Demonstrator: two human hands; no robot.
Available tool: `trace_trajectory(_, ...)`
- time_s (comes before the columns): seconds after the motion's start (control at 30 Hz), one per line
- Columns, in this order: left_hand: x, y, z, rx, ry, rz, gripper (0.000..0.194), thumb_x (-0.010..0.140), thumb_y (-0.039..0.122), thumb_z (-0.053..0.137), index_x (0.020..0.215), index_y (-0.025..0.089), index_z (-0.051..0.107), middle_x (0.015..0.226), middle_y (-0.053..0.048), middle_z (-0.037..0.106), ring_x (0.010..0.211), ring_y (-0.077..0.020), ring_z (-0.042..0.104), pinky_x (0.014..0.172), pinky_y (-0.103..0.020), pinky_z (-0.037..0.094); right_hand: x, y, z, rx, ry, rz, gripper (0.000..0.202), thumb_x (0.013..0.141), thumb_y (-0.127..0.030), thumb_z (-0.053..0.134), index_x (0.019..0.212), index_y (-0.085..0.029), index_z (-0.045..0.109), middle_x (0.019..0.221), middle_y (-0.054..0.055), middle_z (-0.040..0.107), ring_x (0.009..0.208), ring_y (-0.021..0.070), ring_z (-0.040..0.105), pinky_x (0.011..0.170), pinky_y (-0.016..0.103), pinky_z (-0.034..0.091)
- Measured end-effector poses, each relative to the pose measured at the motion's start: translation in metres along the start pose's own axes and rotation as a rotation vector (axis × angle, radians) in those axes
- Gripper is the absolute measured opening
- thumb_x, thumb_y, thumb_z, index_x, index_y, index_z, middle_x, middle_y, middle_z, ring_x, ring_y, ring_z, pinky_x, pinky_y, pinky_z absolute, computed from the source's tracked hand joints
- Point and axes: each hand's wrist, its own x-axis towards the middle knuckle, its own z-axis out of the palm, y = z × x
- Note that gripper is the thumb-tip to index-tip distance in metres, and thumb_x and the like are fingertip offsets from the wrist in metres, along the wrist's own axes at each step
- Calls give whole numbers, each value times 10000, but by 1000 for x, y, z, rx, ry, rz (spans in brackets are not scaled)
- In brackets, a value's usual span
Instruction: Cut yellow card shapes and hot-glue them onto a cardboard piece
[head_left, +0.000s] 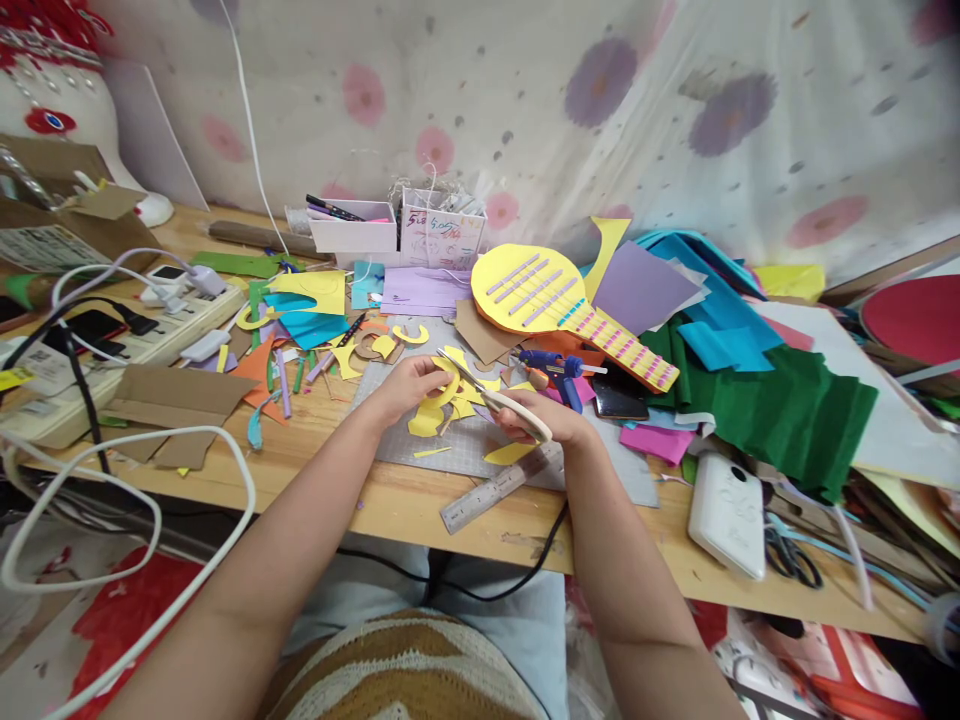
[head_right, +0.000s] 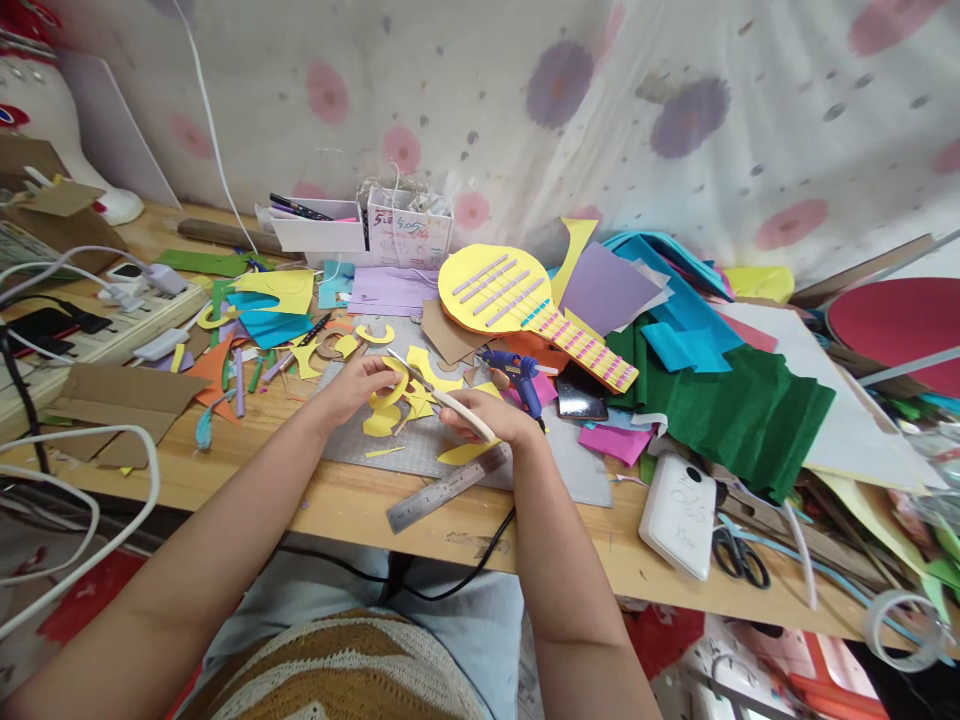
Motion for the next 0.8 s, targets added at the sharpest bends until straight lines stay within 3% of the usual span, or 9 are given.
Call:
trace_trajectory(0.57,0,-2,-4,18,-43,-7,238,583,364,676,674,145,654,687,-56,688,618,-138,595,647,-274,444,-3,-3,1,19,-13,20,463,713,-575,591,753,-182,350,548,-91,271,427,16,231,372,162,161)
trace_trajectory(0.8,1,-6,-7,-12,-66,-4,268,591,370,685,713,136,638,717,-65,694,678,-163,633,667,-290,483,-5,-2,-2,11,63,-20,488,694,-609,587,740,-180,359,508,-96,308,395,19,266,357,165,190)
